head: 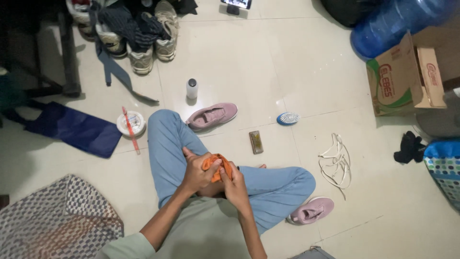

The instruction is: Cleaning a pink sneaker using a cloth, brush, and cleaning solution

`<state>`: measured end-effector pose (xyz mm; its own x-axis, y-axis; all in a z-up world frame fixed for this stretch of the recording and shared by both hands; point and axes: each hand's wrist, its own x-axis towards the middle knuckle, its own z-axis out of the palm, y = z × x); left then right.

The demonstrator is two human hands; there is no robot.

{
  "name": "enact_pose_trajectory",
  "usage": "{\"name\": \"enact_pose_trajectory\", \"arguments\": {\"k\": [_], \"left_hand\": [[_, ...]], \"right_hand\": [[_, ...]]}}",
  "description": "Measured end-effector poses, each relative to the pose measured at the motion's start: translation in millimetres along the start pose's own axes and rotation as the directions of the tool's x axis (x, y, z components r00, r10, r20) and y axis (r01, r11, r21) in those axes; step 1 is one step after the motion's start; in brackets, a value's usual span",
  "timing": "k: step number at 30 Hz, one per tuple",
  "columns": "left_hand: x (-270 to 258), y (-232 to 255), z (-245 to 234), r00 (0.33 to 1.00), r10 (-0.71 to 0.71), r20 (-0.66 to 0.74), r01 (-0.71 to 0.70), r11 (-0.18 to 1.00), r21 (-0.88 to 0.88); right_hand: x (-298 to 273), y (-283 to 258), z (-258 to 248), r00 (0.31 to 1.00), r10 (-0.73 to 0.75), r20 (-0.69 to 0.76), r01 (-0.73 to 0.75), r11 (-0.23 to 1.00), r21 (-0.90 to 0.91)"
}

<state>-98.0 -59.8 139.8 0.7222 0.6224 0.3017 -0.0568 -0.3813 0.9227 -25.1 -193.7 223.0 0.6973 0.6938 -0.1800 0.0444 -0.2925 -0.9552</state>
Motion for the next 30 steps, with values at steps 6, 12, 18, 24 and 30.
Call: {"name": "enact_pose_trajectory", "arguments": {"k": [6,12,18,24,30], "left_hand": [[-21,2,-11,0.993,-0.119,0.016,0.117,0.939,-0.324],[-54,-13,-29,0.906,-0.417,0.065,0.349,0.652,-0.673],[-86,-42,-38,0.908,-0.409,-0.085,0.294,0.770,-0.566],[-108,-76,-61,0.667,-0.554,-0.499,0.388,0.830,-0.401],[-167,-175,-119,0.491,-0.522,-0.697,0.627,0.768,-0.133]], "right_hand": [[1,40,22,0.996,-0.038,-0.080,0.046,0.995,0.092],[-24,18,50,0.957,-0.201,0.207,0.266,0.891,-0.367],[-51,1,63,0.898,-0.006,0.440,0.224,0.867,-0.445],[-48,21,60,0.844,-0.388,0.369,0.453,0.886,-0.103],[10,67,12,0.959,-0.257,0.117,0.283,0.870,-0.405]]}}
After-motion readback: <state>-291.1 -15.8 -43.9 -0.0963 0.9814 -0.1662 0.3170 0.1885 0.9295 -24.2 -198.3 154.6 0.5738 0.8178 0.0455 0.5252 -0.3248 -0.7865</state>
